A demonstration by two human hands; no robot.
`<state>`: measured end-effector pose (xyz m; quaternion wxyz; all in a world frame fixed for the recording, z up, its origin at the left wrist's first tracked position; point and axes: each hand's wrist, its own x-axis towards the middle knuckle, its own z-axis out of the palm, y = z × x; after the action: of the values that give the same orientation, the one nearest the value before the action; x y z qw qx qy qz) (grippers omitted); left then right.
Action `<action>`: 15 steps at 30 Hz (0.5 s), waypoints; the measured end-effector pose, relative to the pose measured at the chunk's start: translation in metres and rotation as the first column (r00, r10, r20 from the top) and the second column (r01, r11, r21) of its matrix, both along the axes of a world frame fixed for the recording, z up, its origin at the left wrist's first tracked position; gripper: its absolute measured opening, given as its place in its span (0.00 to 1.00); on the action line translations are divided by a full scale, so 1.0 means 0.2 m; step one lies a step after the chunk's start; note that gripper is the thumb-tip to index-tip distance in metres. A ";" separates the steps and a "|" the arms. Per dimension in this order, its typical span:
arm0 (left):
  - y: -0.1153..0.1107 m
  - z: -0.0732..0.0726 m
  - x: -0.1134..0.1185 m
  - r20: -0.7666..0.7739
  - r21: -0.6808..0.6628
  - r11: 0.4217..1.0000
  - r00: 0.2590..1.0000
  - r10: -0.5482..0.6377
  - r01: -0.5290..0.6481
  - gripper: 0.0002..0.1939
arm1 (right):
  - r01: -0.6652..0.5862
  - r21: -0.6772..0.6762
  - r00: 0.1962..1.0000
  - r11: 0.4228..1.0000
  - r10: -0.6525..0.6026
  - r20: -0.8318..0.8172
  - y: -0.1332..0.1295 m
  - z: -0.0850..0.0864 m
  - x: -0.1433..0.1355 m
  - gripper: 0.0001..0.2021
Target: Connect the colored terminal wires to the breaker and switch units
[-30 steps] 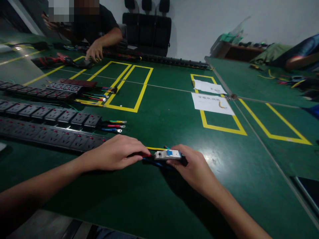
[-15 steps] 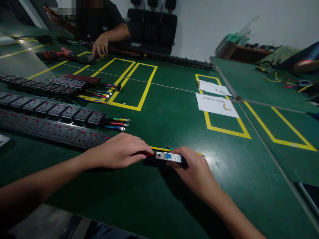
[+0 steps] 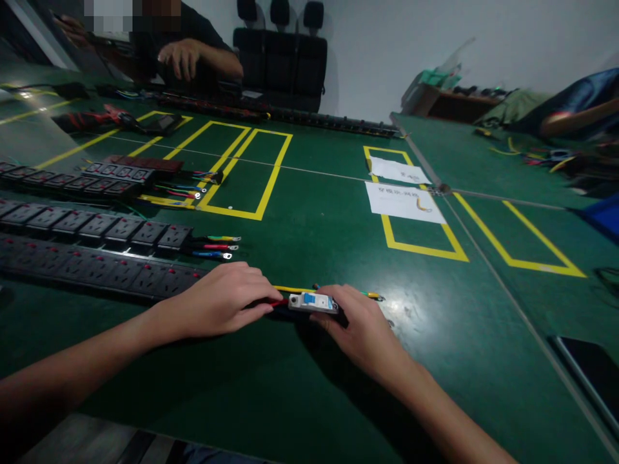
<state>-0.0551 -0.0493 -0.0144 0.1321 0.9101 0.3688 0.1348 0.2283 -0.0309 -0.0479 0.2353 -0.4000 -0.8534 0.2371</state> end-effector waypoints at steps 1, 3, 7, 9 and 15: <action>0.00 0.00 0.00 -0.002 0.004 1.000 1.000 -0.004 0.004 0.09 | -0.013 -0.003 1.000 1.000 0.013 -0.006 0.00 0.00 0.00 0.09; 0.00 0.00 0.00 0.003 0.004 1.000 1.000 -0.024 0.024 0.10 | -0.030 0.003 0.999 1.000 0.030 -0.017 0.00 0.00 0.01 0.09; 0.01 0.00 -0.01 0.019 -0.015 0.998 0.998 -0.054 0.054 0.10 | -0.029 0.034 0.999 0.999 0.030 -0.037 0.00 -0.02 0.00 0.08; 0.02 0.00 -0.01 0.022 -0.031 0.998 0.998 -0.060 0.061 0.10 | -0.033 0.037 0.999 0.999 0.034 -0.039 0.00 -0.03 0.00 0.08; 0.01 0.02 0.01 0.017 -0.056 0.998 1.000 -0.004 0.005 0.10 | -0.028 0.023 0.999 0.999 0.029 -0.043 0.00 -0.03 0.00 0.09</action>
<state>-0.0539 -0.0474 -0.0108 0.1610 0.9056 0.3695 0.1317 0.2274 -0.0311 -0.0541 0.2547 -0.3799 -0.8564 0.2394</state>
